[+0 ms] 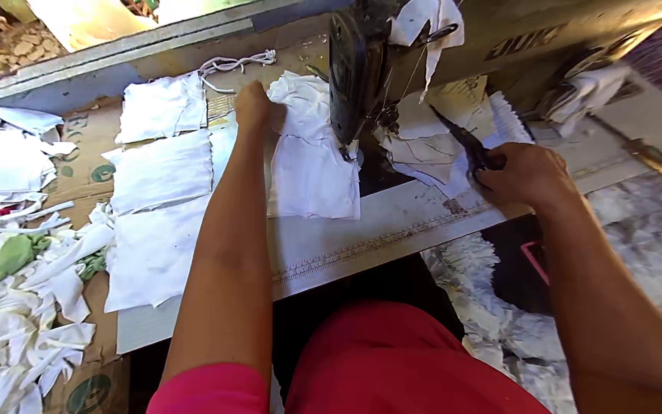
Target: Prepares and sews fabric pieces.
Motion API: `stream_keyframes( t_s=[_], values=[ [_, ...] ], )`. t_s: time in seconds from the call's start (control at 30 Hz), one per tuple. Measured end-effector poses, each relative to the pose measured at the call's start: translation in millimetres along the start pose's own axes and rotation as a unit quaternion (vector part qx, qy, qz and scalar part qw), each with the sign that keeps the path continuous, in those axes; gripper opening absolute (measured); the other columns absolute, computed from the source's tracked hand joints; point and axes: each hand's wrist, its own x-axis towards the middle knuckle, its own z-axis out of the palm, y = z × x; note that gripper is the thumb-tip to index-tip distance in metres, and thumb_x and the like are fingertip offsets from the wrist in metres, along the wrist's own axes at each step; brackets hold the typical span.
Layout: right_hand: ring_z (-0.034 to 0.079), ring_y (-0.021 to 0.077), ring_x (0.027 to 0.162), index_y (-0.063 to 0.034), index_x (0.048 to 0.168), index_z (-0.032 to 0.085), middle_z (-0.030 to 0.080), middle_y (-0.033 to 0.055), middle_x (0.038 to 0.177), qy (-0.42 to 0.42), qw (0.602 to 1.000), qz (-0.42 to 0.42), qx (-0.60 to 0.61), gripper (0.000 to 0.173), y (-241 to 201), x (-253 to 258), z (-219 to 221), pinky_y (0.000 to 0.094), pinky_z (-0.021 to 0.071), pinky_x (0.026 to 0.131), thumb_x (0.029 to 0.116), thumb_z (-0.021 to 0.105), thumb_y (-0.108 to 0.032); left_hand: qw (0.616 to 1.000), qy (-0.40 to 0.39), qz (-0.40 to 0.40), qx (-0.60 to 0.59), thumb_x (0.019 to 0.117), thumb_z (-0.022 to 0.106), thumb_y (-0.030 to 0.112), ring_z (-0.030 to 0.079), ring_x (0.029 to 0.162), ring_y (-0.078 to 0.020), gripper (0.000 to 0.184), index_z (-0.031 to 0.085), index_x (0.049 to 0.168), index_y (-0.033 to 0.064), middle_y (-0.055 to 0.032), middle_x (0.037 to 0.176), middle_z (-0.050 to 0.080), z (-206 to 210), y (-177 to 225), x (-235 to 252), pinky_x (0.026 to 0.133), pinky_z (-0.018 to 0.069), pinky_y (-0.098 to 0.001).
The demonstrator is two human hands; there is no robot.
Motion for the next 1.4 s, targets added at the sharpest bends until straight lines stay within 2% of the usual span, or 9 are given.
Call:
stream_keyframes(
  t_s=[0.17,0.3,0.4,0.47,0.67,0.8,1.03,1.23,1.4],
  values=[
    [0.066,0.0426,0.088,-0.0054,0.123,0.067,0.069,0.0230,0.100,0.015,0.995,-0.008,0.100,0.031,39.3,-52.9,-26.6,0.0711,0.0474,0.076,0.0956,0.070,-0.021,0.998,-0.035,-0.044,-0.040,0.0833,0.081,0.026,0.061,0.119,-0.0459,0.053,0.064,0.119,-0.0083,-0.0312,0.122,0.064,16.8,-0.1,30.1,0.098,0.0471,-0.0673],
    [0.062,-0.0012,0.071,-0.0095,0.110,0.069,0.067,-0.0077,0.086,0.009,0.956,-0.075,0.285,0.044,47.7,-119.7,-26.9,0.0198,0.0552,0.064,0.0768,0.081,-0.037,0.952,0.003,-0.056,-0.301,0.0817,0.074,0.006,0.066,0.104,-0.0313,0.047,0.061,0.125,-0.0059,-0.0223,0.116,0.066,10.1,-14.2,16.2,0.091,0.0546,-0.0519],
    [0.065,-0.0043,0.074,-0.0275,0.109,0.074,0.072,-0.0178,0.090,-0.120,0.861,-0.170,0.465,0.047,7.8,-133.4,7.2,0.0153,0.0559,0.064,0.0742,0.084,-0.057,0.777,0.019,-0.027,-0.628,0.0970,0.050,0.009,0.066,0.086,-0.0156,0.021,0.054,0.117,0.0066,-0.0065,0.097,0.066,-1.0,-21.5,-27.1,0.076,0.0588,-0.0382],
    [0.066,0.0025,0.082,-0.0226,0.116,0.071,0.071,-0.0111,0.098,-0.259,0.776,-0.194,0.541,0.060,-37.0,-128.9,35.9,0.0212,0.0570,0.070,0.0762,0.078,-0.067,0.659,0.027,-0.037,-0.750,0.0996,0.047,0.016,0.068,0.091,-0.0200,0.019,0.052,0.117,0.0101,-0.0082,0.100,0.067,0.3,-28.1,-51.3,0.081,0.0594,-0.0447],
    [0.073,0.0161,0.090,-0.0104,0.114,0.063,0.073,0.0039,0.106,-0.517,0.516,-0.106,0.675,0.075,-158.1,-103.6,91.5,0.0313,0.0605,0.082,0.0866,0.055,-0.079,0.552,0.226,-0.119,-0.794,0.0914,0.049,-0.008,0.062,0.094,-0.0226,0.034,0.046,0.124,0.0001,-0.0152,0.108,0.058,23.6,-31.7,-86.8,0.082,0.0571,-0.0421],
    [0.073,0.0223,0.085,-0.0026,0.111,0.060,0.072,0.0116,0.099,-0.524,0.502,-0.003,0.688,0.091,-204.3,-78.2,100.7,0.0362,0.0617,0.077,0.0943,0.022,-0.083,0.474,0.255,-0.094,-0.838,0.0937,0.048,-0.007,0.062,0.090,-0.0212,0.023,0.048,0.115,0.0016,-0.0138,0.101,0.058,23.1,-29.8,-93.3,0.083,0.0571,-0.0392],
    [0.070,0.0179,0.075,-0.0072,0.101,0.064,0.069,0.0075,0.085,-0.482,0.485,0.038,0.729,0.090,-242.1,-45.7,109.2,0.0324,0.0598,0.069,0.0899,0.025,-0.088,0.485,0.288,-0.127,-0.816,0.0885,0.053,-0.012,0.063,0.091,-0.0232,0.031,0.049,0.117,0.0001,-0.0161,0.103,0.058,24.1,-21.6,-91.4,0.081,0.0582,-0.0402],
    [0.057,0.0036,0.054,-0.0118,0.090,0.057,0.056,-0.0023,0.066,-0.415,0.462,0.040,0.783,0.058,-251.0,-54.6,113.4,0.0155,0.0502,0.051,0.1047,0.035,-0.063,0.467,0.299,-0.134,-0.821,0.0896,0.052,-0.010,0.063,0.089,-0.0230,0.024,0.050,0.112,0.0007,-0.0154,0.101,0.058,25.5,-22.1,-91.7,0.080,0.0581,-0.0407],
    [0.067,0.0140,0.073,-0.0104,0.104,0.061,0.066,0.0039,0.083,-0.477,0.461,0.012,0.748,0.084,-236.8,-61.3,118.6,0.0291,0.0586,0.068,0.0908,0.028,-0.086,0.446,0.287,-0.114,-0.840,0.0932,0.049,-0.006,0.061,0.094,-0.0226,0.022,0.050,0.114,0.0012,-0.0146,0.104,0.057,26.6,-23.7,-91.5,0.086,0.0567,-0.0404]
  ],
)
